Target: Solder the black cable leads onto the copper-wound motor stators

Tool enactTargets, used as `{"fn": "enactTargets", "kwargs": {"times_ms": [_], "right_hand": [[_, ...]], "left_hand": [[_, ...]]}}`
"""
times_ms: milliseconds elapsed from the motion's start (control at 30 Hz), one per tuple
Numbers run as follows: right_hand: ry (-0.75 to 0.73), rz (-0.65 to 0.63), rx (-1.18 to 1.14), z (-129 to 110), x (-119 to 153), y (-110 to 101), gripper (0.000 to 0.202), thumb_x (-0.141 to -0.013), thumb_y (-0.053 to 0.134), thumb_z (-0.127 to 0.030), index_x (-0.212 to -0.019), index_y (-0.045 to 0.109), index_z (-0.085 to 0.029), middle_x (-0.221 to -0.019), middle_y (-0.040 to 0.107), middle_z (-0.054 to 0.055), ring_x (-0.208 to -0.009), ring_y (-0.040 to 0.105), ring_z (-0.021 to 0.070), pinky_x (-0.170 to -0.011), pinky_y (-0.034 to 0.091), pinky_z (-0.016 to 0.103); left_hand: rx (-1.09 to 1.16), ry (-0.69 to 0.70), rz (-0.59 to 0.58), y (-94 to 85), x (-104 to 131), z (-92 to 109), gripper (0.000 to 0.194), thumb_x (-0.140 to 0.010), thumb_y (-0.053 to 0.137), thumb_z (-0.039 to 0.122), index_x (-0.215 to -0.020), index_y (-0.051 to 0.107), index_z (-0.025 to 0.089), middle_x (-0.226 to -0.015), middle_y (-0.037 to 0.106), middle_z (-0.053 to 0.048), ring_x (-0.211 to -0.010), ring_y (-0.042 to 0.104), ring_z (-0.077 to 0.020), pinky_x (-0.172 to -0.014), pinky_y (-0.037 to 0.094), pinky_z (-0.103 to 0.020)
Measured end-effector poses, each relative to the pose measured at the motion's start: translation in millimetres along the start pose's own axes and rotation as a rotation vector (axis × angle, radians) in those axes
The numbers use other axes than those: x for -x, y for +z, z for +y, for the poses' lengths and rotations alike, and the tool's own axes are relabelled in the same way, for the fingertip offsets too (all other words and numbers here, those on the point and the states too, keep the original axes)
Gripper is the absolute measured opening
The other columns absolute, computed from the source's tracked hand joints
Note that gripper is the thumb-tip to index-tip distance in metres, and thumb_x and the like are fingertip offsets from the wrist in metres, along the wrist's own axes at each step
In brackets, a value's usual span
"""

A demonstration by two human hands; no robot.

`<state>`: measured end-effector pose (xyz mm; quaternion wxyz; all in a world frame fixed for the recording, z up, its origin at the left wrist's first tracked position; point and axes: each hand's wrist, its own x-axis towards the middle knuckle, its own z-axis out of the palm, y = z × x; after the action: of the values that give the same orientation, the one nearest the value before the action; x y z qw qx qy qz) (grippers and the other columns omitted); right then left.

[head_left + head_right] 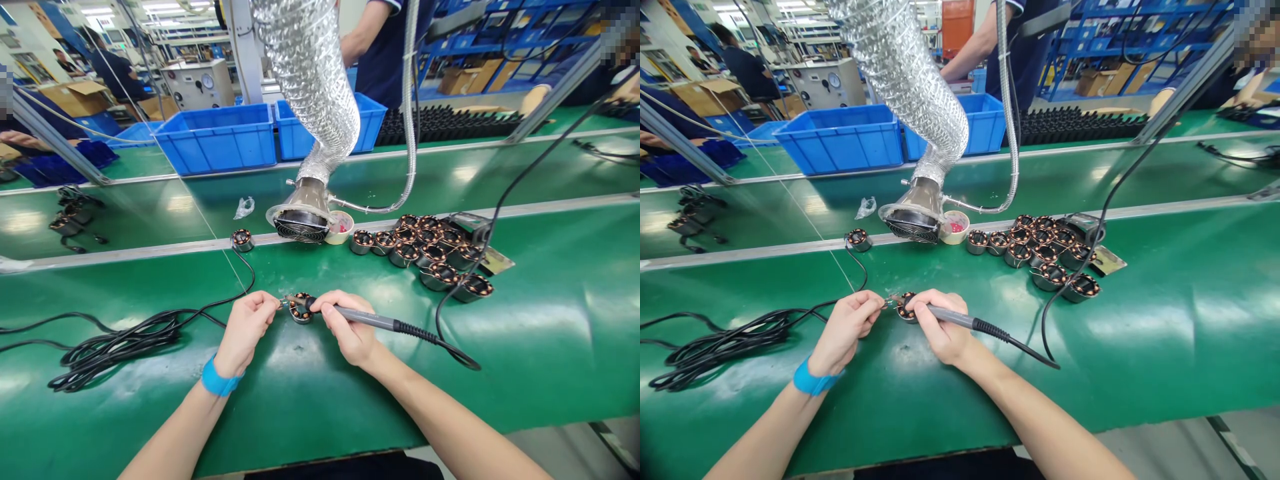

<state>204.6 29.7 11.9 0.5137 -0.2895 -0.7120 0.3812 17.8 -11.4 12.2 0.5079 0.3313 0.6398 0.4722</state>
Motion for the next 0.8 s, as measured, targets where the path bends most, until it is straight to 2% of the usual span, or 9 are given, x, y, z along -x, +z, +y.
{"fn": "enactTargets", "kwargs": {"times_ms": [200,500,800], "right_hand": [[0.006,-0.006,0.000,-3,-1,0,0.024,-0.093,0.050,-0.027,-0.080,0.069,-0.021,-0.060,0.062,-0.001,-0.055,0.059,0.0130,-0.060,0.050,0.027],[0.061,-0.025,-0.031,1,1,2,0.024,-0.094,0.050,-0.030,-0.082,0.069,-0.021,-0.057,0.059,-0.001,-0.055,0.060,0.0143,-0.054,0.048,0.027],[0.082,0.061,-0.019,7,5,-1,0.026,-0.096,0.049,-0.035,-0.084,0.068,-0.021,-0.061,0.062,0.001,-0.059,0.062,0.0157,-0.052,0.047,0.027]], "left_hand": [[-0.032,-0.004,0.008,1.9,-1,1,0.020,-0.073,0.064,0.031,-0.066,0.055,0.016,-0.052,0.041,0.007,-0.042,0.025,-0.0034,-0.039,0.014,-0.018],[-0.009,0.003,0.012,2.1,-1,0,0.022,-0.074,0.066,0.034,-0.067,0.055,0.016,-0.052,0.041,0.008,-0.041,0.024,-0.0033,-0.040,0.012,-0.019],[-0.023,0.004,0.011,1.1,0,1,0.023,-0.073,0.066,0.035,-0.065,0.054,0.017,-0.053,0.040,0.007,-0.042,0.024,-0.0039,-0.040,0.013,-0.019]]}}
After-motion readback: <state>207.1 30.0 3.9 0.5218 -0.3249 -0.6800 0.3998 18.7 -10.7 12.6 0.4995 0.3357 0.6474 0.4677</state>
